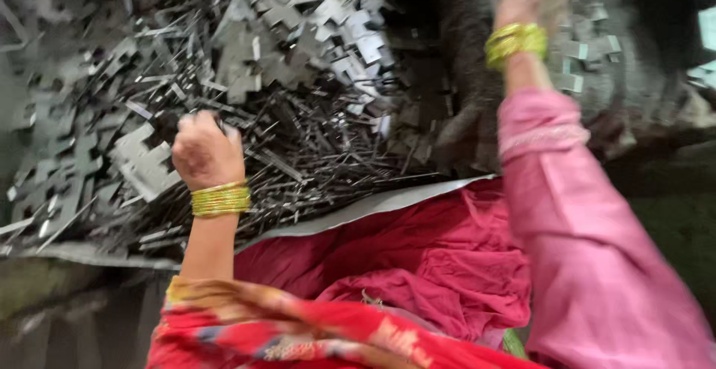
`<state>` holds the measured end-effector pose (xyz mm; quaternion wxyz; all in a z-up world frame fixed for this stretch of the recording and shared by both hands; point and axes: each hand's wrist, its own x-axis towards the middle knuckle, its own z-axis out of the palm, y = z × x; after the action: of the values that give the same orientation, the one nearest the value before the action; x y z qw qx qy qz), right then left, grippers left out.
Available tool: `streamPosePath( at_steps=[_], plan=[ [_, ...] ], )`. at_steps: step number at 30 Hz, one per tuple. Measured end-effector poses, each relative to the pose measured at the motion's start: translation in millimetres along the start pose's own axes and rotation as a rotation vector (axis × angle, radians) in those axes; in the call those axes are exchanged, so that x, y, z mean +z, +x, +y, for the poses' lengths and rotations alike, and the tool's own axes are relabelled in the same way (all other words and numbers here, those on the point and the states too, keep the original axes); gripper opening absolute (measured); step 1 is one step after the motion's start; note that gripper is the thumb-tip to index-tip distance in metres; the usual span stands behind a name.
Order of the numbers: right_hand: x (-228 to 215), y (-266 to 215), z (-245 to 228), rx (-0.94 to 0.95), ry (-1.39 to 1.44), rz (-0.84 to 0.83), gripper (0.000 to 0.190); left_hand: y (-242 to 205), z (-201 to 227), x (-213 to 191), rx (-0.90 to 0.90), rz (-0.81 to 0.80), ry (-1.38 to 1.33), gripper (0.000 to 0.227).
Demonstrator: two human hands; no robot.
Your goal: The person sits on the floor and repeatedly picks up metal plates and pins from a large pile, inserts the pins into the plates, and places the assembled units aside. The hands work continuously with the metal components without using any tools.
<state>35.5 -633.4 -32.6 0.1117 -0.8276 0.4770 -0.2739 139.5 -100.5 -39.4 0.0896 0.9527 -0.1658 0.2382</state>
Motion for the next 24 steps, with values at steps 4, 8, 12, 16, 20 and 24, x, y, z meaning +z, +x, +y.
streamPosePath(
  at_steps=[4, 8, 12, 16, 20, 24],
  plan=[
    [10, -32, -24, -0.298, -0.146, 0.153, 0.047, -6, 13, -57, -0.193, 0.101, -0.531, 0.014],
    [11, -195, -74, -0.290, 0.759, -0.670, 0.048, -27, 76, -57, -0.432, -0.307, -1.392, 0.018],
    [7, -268, -104, 0.440, 1.815, -1.238, 0.042, -54, 101, -39, -0.328, -0.548, -1.314, 0.026],
    [35, -198, -105, 0.281, 1.241, -0.669, 0.014, -56, 66, -34, -0.453, -0.483, -1.157, 0.038],
    [97, -154, -83, -0.718, -0.020, -0.195, 0.030, -40, 56, -11, -0.300, -0.321, -0.738, 0.019],
    [128, -154, -73, -0.860, -0.073, -0.151, 0.013, -1, 99, 74, 0.267, 0.155, -0.288, 0.016]
  ],
)
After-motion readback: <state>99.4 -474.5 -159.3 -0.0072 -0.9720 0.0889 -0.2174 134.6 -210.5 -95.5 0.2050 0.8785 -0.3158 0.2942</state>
